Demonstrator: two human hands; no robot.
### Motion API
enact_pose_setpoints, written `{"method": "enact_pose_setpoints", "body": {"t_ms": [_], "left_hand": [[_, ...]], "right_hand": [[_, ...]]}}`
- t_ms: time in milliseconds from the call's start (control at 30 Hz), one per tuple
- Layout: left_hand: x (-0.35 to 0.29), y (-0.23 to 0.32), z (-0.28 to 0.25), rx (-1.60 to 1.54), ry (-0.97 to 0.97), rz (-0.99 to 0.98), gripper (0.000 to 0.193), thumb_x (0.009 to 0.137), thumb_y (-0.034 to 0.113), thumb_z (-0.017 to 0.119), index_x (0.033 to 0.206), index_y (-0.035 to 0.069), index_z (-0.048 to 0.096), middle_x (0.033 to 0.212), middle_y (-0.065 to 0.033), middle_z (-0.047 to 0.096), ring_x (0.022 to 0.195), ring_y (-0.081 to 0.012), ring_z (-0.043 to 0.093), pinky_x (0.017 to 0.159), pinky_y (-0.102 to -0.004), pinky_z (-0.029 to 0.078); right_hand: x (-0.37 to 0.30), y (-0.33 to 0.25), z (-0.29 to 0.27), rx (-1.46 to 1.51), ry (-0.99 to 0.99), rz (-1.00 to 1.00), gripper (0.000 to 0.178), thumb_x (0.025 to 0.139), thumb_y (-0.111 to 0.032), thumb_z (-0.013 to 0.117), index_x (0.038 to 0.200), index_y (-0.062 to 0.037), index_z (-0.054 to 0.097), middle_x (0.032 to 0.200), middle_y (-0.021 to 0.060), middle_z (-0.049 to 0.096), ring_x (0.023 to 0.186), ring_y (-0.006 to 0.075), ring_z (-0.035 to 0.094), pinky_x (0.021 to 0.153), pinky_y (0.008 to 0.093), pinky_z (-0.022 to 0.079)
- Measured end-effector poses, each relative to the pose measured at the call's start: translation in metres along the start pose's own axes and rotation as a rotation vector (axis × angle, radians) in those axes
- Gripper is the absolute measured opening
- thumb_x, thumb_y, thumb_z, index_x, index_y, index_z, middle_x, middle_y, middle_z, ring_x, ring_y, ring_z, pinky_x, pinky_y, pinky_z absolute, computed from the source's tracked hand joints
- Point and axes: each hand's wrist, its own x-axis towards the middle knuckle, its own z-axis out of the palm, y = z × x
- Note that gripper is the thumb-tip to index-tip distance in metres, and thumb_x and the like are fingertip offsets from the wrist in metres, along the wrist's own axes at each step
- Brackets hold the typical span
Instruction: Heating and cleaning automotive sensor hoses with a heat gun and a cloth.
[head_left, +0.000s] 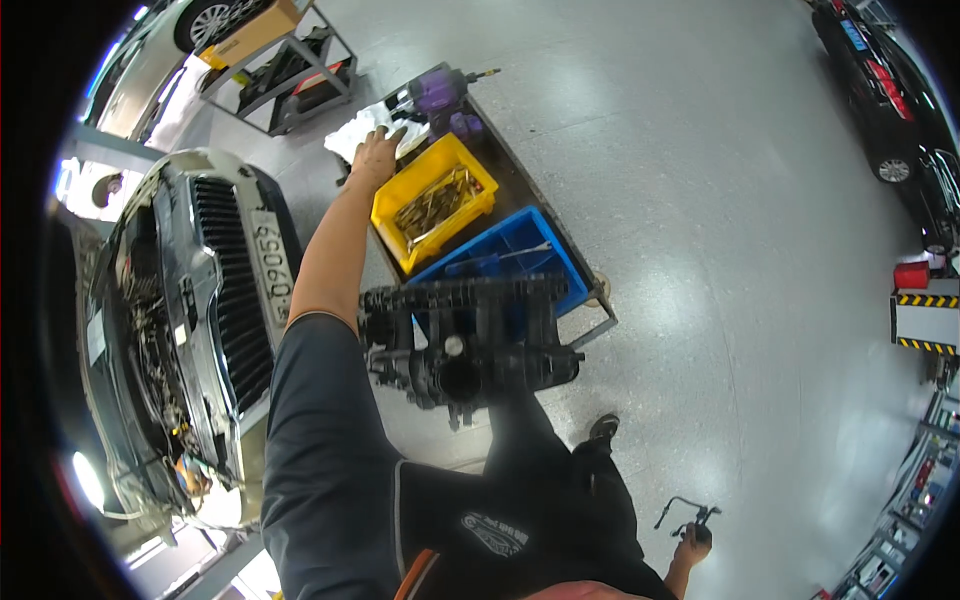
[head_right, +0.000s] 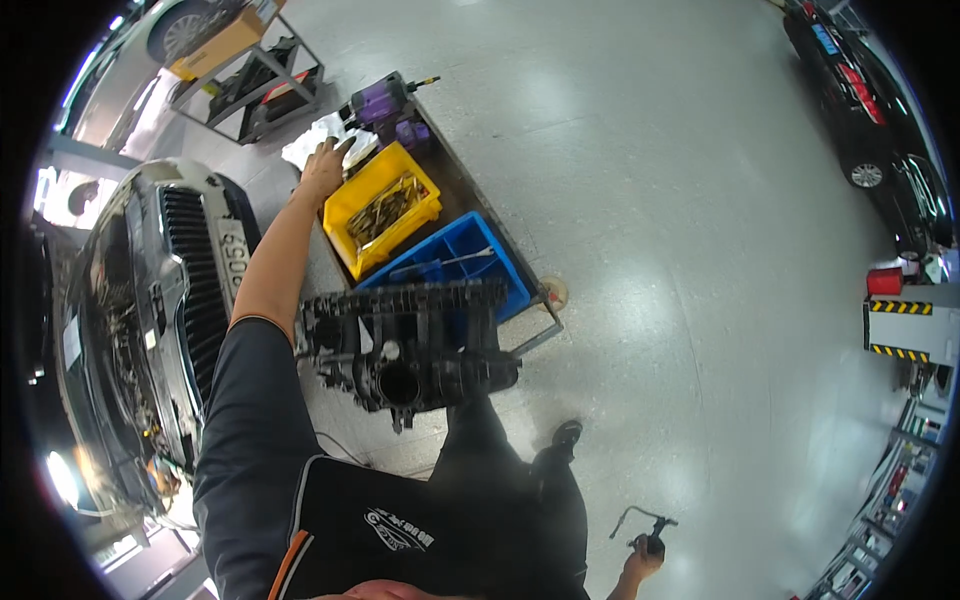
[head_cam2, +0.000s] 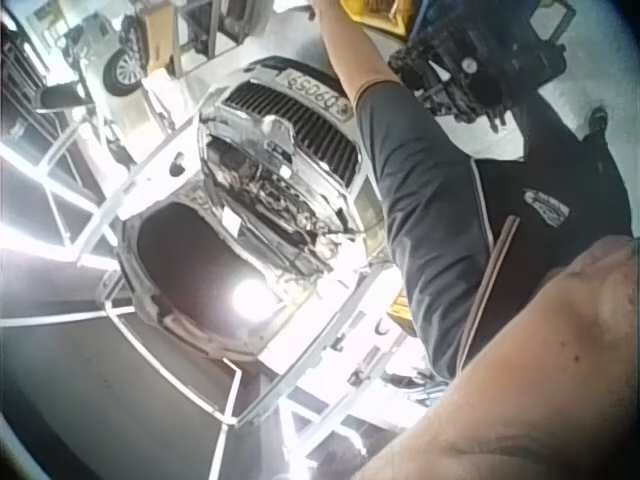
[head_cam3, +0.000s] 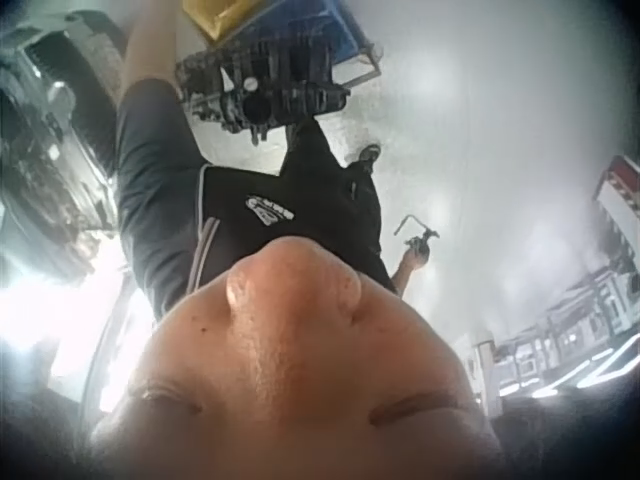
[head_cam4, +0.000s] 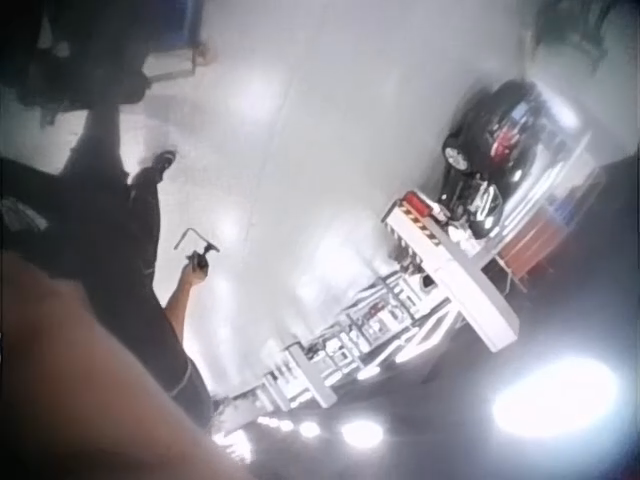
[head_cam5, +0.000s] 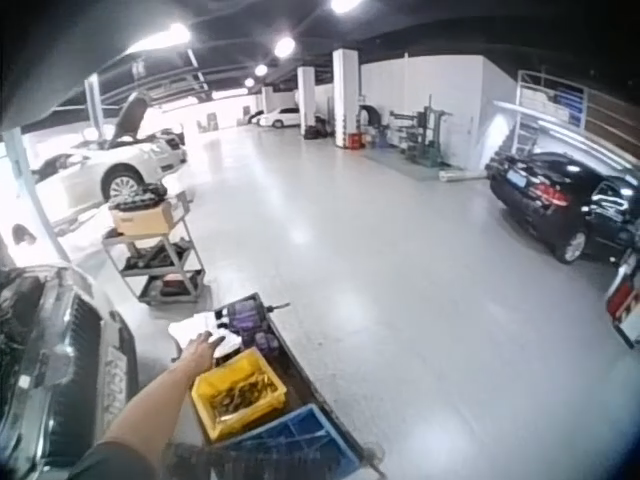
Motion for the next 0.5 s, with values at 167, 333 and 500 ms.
{"method": "enact_pose_setpoints", "body": {"t_ms": [167, 333, 500], "left_hand": [[0.028, -0.017, 0.016, 0.239, -0.125, -0.044, 0.029, 0.084, 0.021, 0.054, 0.111, 0.018, 0.065, 0.135, -0.0145, 0.043, 0.131, -0.029, 0.033, 0.099, -0.0505, 0.035], [-0.017, -0.05, -0.053, -0.272, 0.374, -0.354, 0.041, 0.086, 0.036, 0.054, 0.109, 0.002, 0.055, 0.101, -0.0233, 0.061, 0.103, -0.0392, 0.055, 0.085, -0.0499, 0.042], [-0.089, 0.017, -0.181, -1.403, 0.772, -0.276, 0.028, 0.087, 0.026, 0.065, 0.089, -0.002, 0.059, 0.08, -0.0051, 0.062, 0.068, -0.0111, 0.055, 0.059, -0.0276, 0.046]], "right_hand": [[-0.032, 0.036, -0.01, -0.058, 0.119, 0.076, 0.011, 0.079, -0.008, 0.066, 0.083, -0.0002, 0.059, 0.069, 0.0044, 0.06, 0.053, 0.0122, 0.054, 0.046, 0.0247, 0.044], [-0.064, 0.001, -0.008, 0.026, 0.134, 0.14, 0.014, 0.08, -0.009, 0.065, 0.088, 0.0008, 0.06, 0.071, 0.0059, 0.061, 0.055, 0.0125, 0.055, 0.048, 0.0245, 0.046], [-0.076, 0.009, -0.011, 0.012, 0.198, -0.025, 0.019, 0.083, -0.016, 0.062, 0.087, 0.0018, 0.061, 0.07, 0.0081, 0.062, 0.06, 0.0153, 0.058, 0.053, 0.0301, 0.048]]}}
